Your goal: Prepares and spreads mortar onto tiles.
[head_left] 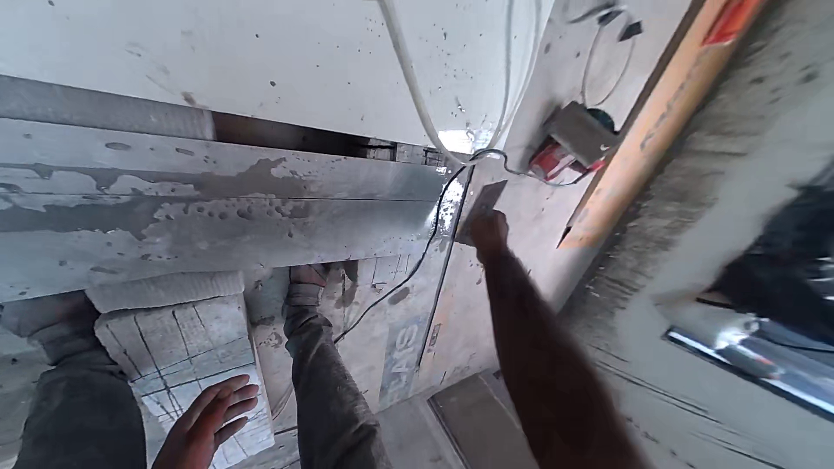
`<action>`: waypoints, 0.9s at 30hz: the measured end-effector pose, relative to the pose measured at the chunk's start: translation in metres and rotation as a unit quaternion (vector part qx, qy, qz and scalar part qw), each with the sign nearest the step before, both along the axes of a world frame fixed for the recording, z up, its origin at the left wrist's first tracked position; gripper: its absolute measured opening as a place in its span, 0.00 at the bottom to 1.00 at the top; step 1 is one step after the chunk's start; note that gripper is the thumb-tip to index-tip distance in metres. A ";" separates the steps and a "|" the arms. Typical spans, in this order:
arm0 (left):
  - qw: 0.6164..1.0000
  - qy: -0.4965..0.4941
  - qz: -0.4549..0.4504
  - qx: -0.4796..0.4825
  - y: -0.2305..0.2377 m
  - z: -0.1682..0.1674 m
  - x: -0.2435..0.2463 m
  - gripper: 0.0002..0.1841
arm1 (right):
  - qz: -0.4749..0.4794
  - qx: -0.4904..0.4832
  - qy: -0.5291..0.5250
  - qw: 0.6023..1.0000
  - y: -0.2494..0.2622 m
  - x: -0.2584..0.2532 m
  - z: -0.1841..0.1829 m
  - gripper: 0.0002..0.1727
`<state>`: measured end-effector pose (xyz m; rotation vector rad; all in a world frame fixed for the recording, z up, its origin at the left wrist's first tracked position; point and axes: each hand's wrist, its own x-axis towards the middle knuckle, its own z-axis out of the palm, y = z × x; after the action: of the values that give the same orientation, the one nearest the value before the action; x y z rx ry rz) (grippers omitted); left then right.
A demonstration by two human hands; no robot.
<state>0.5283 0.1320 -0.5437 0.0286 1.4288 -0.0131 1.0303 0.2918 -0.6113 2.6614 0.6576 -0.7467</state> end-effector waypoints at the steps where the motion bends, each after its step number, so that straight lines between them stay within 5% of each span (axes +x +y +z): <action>1: 1.000 -0.002 0.002 -0.001 -0.001 0.000 0.001 0.22 | 0.044 0.002 0.011 0.999 0.001 -0.023 0.005 0.20; 6: 1.000 -0.014 0.001 -0.003 -0.001 -0.001 0.005 0.22 | 0.335 0.068 0.053 0.938 -0.030 -0.172 -0.024 0.24; 10: 1.000 0.012 0.002 0.003 0.002 0.001 0.006 0.22 | 0.454 0.148 0.041 0.878 -0.030 -0.201 -0.070 0.24; 13: 1.000 0.018 -0.001 0.002 0.000 0.001 0.007 0.23 | 0.359 0.080 0.009 0.930 -0.013 -0.145 -0.076 0.26; 16: 1.000 0.009 -0.010 -0.001 -0.001 0.002 0.007 0.23 | 0.133 -0.032 0.003 0.991 -0.008 -0.043 -0.061 0.24; 19: 1.000 0.003 -0.015 0.007 -0.001 -0.001 0.005 0.23 | -0.044 -0.050 0.016 0.998 -0.015 0.035 -0.035 0.22; 23: 1.000 0.006 -0.023 -0.001 -0.004 -0.003 0.007 0.22 | 0.005 0.026 -0.001 1.000 -0.016 0.037 0.033 0.21; 27: 1.000 0.004 -0.027 -0.009 -0.004 -0.003 0.012 0.22 | 0.140 -0.019 -0.053 0.989 -0.044 0.000 0.074 0.26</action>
<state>0.5406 0.1279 -0.5464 0.0520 1.4360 -0.0697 1.0306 0.2476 -0.5370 2.4821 0.9507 -0.5318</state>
